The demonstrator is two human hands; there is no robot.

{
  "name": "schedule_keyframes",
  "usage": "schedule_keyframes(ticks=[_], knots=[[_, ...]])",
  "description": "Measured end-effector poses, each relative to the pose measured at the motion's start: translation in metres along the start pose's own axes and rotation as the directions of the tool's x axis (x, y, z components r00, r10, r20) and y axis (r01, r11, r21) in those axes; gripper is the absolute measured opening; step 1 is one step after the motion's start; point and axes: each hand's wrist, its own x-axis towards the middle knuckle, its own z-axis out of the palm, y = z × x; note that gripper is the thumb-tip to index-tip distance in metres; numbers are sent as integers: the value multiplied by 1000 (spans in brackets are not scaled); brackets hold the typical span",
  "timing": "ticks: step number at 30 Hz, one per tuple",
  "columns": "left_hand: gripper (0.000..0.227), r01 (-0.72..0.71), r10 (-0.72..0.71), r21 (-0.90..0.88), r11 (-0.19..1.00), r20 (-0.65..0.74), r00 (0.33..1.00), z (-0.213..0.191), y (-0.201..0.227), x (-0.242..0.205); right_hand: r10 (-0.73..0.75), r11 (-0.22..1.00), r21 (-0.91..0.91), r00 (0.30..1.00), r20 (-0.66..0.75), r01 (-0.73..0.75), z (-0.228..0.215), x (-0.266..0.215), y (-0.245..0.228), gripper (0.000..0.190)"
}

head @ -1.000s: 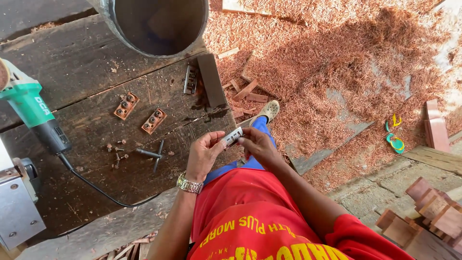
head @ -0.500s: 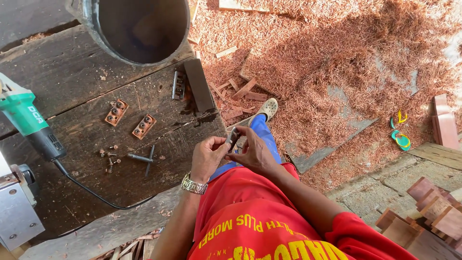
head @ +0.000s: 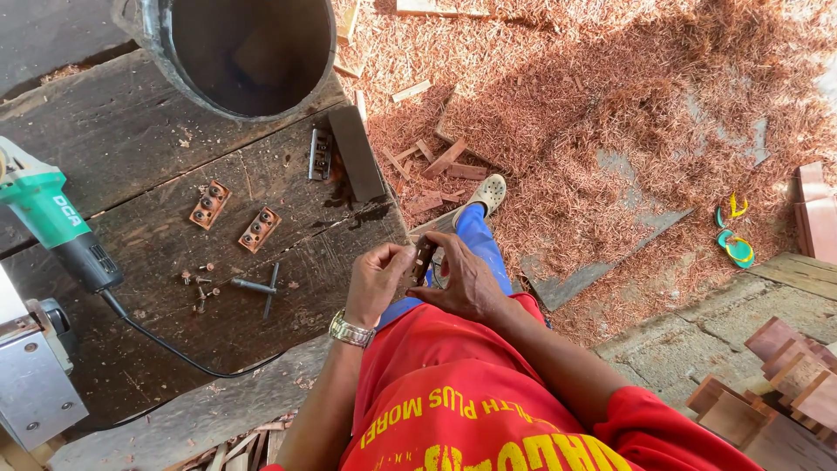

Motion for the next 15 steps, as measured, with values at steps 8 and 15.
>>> schedule_keyframes(ticks=[8, 15], knots=[[34, 290, -83, -718, 633, 309, 947, -10, 17, -9, -5, 998, 62, 999, -51, 8, 5, -2, -8, 98], [35, 308, -98, -704, 640, 323, 941, -18, 17, -14, -9, 998, 57, 998, -61, 13, 16, -2, -13, 98]])
